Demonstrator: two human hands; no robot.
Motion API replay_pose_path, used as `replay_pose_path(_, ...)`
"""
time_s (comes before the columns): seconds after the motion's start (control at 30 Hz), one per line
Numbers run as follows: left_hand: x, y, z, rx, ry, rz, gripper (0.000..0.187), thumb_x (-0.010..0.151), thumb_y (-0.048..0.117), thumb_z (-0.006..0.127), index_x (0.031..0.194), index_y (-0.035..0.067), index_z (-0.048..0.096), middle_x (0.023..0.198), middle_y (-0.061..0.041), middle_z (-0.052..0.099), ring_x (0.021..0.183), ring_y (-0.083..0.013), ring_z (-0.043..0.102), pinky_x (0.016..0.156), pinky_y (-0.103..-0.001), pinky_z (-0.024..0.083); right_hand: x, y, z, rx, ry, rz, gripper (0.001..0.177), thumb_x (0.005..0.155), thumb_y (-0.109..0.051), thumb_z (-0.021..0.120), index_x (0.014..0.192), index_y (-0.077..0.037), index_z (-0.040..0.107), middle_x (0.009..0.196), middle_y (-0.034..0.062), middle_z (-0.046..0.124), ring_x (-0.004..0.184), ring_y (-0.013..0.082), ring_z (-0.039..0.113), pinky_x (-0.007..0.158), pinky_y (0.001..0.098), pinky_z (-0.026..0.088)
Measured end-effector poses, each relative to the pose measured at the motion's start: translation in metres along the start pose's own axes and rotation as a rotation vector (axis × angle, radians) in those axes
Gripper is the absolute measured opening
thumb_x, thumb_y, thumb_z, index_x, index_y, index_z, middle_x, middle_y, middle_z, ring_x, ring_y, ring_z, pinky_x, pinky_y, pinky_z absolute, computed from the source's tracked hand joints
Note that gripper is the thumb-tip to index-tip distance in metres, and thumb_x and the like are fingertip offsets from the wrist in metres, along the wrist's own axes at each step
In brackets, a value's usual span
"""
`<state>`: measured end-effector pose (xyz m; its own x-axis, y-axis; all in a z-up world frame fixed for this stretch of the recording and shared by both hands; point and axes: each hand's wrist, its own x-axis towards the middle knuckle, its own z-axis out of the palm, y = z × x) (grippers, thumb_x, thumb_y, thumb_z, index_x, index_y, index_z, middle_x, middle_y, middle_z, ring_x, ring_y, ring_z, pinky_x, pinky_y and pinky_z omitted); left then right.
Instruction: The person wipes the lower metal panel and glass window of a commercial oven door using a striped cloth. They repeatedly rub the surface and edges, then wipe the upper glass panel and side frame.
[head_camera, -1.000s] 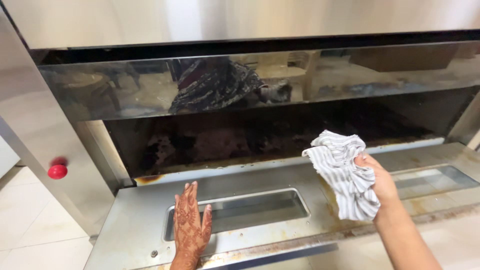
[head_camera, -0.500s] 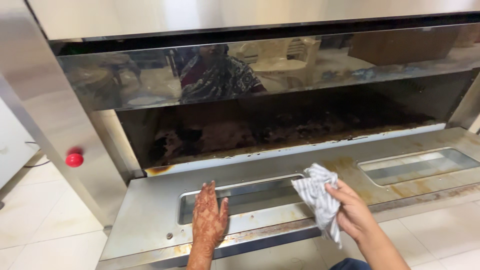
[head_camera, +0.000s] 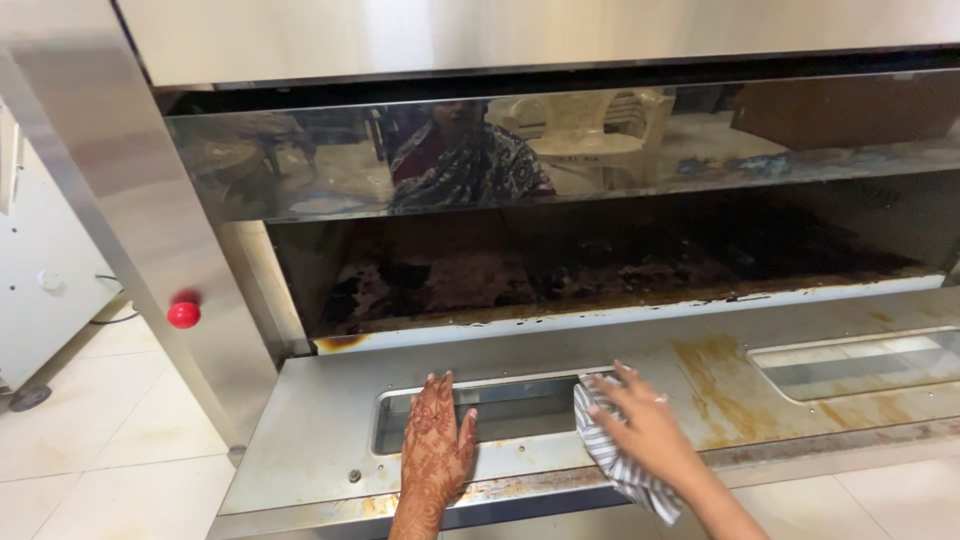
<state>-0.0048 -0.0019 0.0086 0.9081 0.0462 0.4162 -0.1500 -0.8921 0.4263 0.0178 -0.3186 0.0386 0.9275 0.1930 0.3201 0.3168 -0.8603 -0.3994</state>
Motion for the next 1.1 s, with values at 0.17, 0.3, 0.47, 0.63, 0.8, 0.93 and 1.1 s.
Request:
replay_pose_path(0.17, 0.002, 0.001, 0.000, -0.014, 0.005, -0.021, 0.072, 0.102, 0.053, 0.037, 0.158, 0.009, 0.026, 0.164, -0.021, 0.025, 0.153, -0.0343, 0.021, 0.125, -0.043, 0.011, 0.000, -0.033, 0.030, -0.293, -0.147, -0.026, 0.084, 0.094, -0.066, 0.050, 0.154, -0.008, 0.034, 0.161, 0.0258, 0.028, 0.151, 0.0365, 0.023, 0.122, 0.0600, 0.010)
replay_pose_path(0.3, 0.001, -0.002, 0.007, -0.030, 0.100, 0.009, 0.072, 0.101, 0.050, 0.042, 0.158, 0.007, 0.028, 0.161, -0.024, 0.029, 0.150, -0.0370, 0.023, 0.122, -0.045, 0.015, -0.008, -0.066, 0.061, -0.227, -0.124, -0.262, 0.082, 0.099, -0.059, 0.049, 0.151, 0.004, 0.036, 0.157, 0.0362, 0.029, 0.148, 0.0453, 0.025, 0.120, 0.0606, 0.010)
replay_pose_path(0.47, 0.003, -0.005, 0.008, -0.109, 0.133, 0.020, 0.072, 0.099, 0.046, 0.047, 0.156, 0.004, 0.029, 0.157, -0.023, 0.037, 0.152, -0.0347, 0.028, 0.123, -0.047, 0.019, 0.005, -0.128, 0.078, -0.017, -0.235, -0.479, 0.068, 0.100, -0.039, 0.043, 0.151, 0.005, 0.040, 0.163, 0.0307, 0.035, 0.154, 0.0438, 0.029, 0.125, 0.0606, 0.013)
replay_pose_path(0.63, 0.005, -0.007, 0.005, -0.156, 0.052, -0.050, 0.069, 0.103, 0.047, 0.042, 0.156, 0.005, 0.029, 0.160, -0.022, 0.033, 0.154, -0.0336, 0.023, 0.124, -0.047, 0.015, 0.040, -0.155, 0.073, 0.038, -0.397, -0.439, 0.063, 0.103, -0.039, 0.032, 0.160, -0.011, 0.031, 0.165, 0.0190, 0.028, 0.154, 0.0380, 0.020, 0.122, 0.0637, 0.004)
replay_pose_path(0.8, 0.002, -0.007, 0.006, -0.082, 0.036, -0.013, 0.072, 0.102, 0.048, 0.040, 0.157, 0.005, 0.028, 0.161, -0.024, 0.028, 0.152, -0.0325, 0.020, 0.123, -0.047, 0.013, 0.085, -0.113, 0.078, -0.213, -0.342, -0.369, 0.059, 0.104, -0.035, 0.027, 0.160, -0.015, 0.027, 0.166, 0.0094, 0.027, 0.155, 0.0306, 0.018, 0.120, 0.0691, 0.001)
replay_pose_path(0.93, 0.005, -0.009, 0.009, -0.068, 0.043, -0.014, 0.072, 0.101, 0.049, 0.042, 0.156, 0.005, 0.030, 0.160, -0.023, 0.031, 0.153, -0.0311, 0.021, 0.124, -0.045, 0.013, 0.114, -0.051, 0.070, -0.343, -0.281, -0.218, 0.058, 0.105, -0.036, 0.029, 0.158, -0.013, 0.028, 0.166, 0.0083, 0.028, 0.156, 0.0282, 0.021, 0.119, 0.0726, 0.004)
replay_pose_path(1.1, 0.007, -0.008, 0.009, -0.083, 0.040, -0.031, 0.071, 0.100, 0.049, 0.042, 0.155, 0.005, 0.032, 0.160, -0.022, 0.031, 0.154, -0.0310, 0.021, 0.124, -0.044, 0.013, 0.135, 0.030, 0.050, -0.428, -0.226, 0.016, 0.064, 0.103, -0.036, 0.032, 0.162, -0.012, 0.022, 0.167, 0.0082, 0.026, 0.155, 0.0298, 0.019, 0.116, 0.0751, 0.005)
